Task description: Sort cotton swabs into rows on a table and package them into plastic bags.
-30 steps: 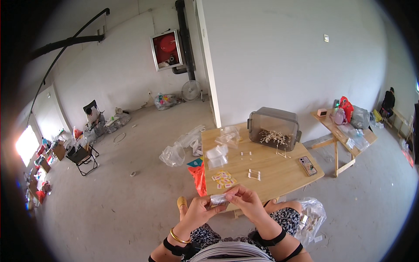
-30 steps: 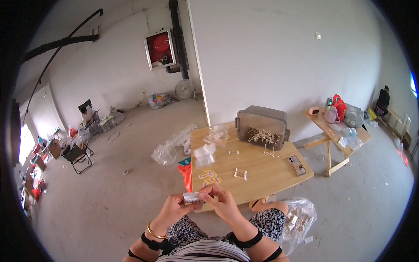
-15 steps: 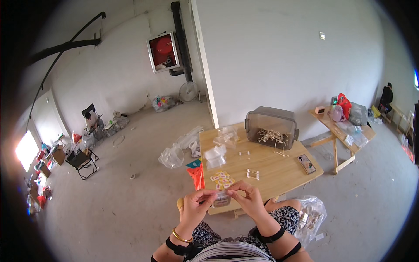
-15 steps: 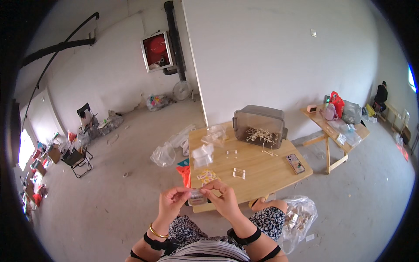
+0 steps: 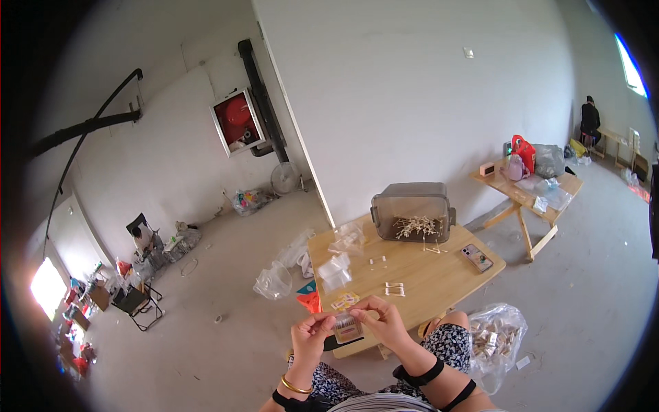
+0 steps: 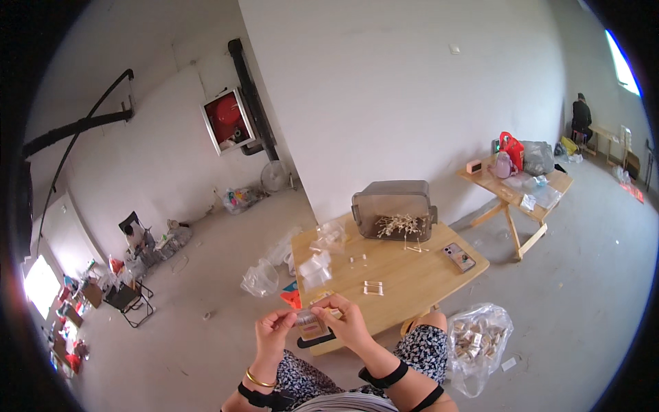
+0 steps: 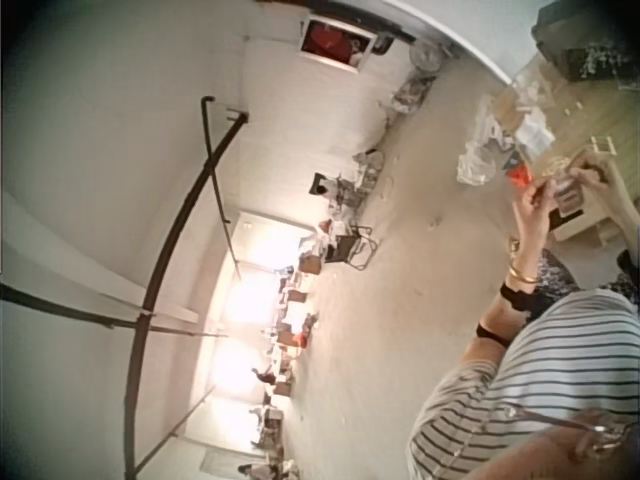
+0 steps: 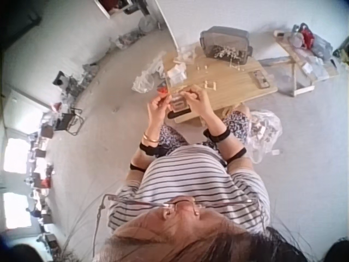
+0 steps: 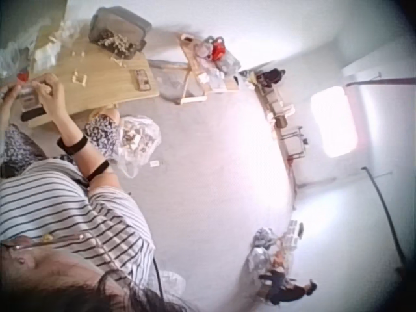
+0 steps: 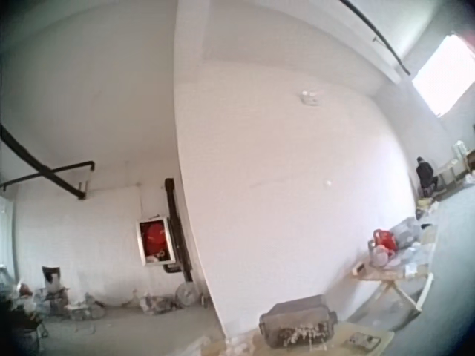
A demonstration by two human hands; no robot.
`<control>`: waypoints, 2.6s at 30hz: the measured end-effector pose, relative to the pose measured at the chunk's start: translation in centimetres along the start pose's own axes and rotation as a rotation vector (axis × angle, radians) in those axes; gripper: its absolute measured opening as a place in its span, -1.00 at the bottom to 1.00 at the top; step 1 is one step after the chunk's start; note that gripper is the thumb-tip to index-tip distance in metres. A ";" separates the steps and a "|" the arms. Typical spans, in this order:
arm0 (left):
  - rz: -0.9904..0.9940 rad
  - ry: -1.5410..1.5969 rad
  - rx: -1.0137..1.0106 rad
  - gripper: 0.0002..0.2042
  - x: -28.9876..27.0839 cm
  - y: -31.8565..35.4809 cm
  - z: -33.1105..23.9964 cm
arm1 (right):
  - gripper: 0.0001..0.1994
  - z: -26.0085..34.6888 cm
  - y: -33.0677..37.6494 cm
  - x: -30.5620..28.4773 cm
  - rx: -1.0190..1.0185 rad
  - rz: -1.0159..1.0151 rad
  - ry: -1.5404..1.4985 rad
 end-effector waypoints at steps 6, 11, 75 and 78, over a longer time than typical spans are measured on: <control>-0.061 -0.044 0.007 -0.85 -0.7 -0.2 0.4 | -0.90 0.8 -0.4 0.3 0.013 -0.007 -0.008; -0.091 -0.047 0.045 -0.90 -1.3 -0.1 0.8 | -0.90 1.6 -0.8 0.6 -0.015 -0.004 0.162; -0.015 -0.022 -0.371 -0.81 -2.3 -1.9 17.2 | -0.75 -16.1 0.8 -2.4 0.543 0.008 0.057; -0.028 0.013 -0.447 -0.81 -2.3 -1.7 20.1 | -0.73 -18.2 1.3 -3.0 0.606 0.020 0.169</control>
Point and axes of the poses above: each hand's wrist, its own y-axis away from the middle knuckle, its own x-axis out of the palm, z = x × y, the point moved 3 cm from there along -y, towards the middle knuckle, and after that the axes turned 10 degrees about z, right-handed, at the moved point
